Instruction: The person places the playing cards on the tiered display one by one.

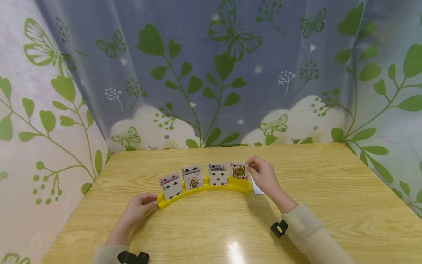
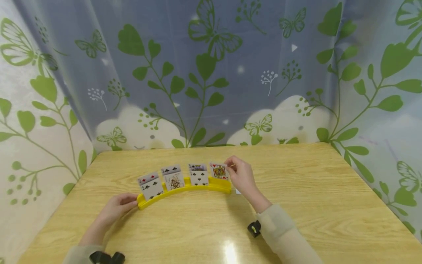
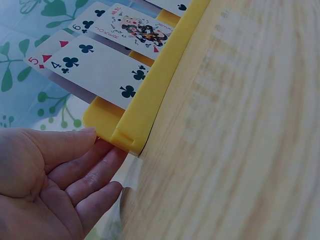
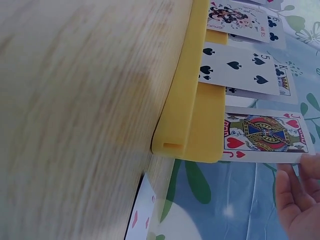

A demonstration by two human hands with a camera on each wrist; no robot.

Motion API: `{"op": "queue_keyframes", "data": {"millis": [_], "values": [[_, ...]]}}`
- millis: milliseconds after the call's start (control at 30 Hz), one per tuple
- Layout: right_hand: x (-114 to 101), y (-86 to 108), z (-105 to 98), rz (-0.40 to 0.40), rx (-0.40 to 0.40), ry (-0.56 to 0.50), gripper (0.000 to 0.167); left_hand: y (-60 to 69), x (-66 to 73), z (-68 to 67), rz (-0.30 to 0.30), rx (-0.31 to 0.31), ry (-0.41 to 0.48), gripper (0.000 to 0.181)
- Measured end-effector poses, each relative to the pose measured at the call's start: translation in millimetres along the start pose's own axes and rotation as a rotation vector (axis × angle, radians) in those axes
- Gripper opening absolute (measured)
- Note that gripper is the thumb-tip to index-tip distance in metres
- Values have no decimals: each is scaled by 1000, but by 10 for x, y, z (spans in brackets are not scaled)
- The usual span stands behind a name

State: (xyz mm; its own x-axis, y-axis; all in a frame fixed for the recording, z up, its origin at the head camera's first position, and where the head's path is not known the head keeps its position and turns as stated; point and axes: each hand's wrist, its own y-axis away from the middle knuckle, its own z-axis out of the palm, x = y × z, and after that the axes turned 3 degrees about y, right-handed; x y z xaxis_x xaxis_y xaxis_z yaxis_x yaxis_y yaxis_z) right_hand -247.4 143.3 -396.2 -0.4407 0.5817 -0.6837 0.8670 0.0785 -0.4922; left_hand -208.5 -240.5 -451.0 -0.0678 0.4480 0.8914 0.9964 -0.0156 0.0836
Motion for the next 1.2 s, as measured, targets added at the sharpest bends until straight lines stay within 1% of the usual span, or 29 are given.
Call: {"op": "queue_keyframes", "data": {"millis": [300, 567, 800, 1200], "values": [[31, 9, 5, 5, -13, 12, 6, 3, -1, -2, 17, -10, 3, 22], [40, 27, -12, 31, -14, 2, 7, -1, -3, -2, 17, -9, 10, 23], [75, 26, -20, 13, -10, 13, 8, 3, -7, 4, 9, -4, 1, 22], [127, 15, -90, 32, -73, 33, 12, 10, 0, 5, 5, -3, 0, 22]]}}
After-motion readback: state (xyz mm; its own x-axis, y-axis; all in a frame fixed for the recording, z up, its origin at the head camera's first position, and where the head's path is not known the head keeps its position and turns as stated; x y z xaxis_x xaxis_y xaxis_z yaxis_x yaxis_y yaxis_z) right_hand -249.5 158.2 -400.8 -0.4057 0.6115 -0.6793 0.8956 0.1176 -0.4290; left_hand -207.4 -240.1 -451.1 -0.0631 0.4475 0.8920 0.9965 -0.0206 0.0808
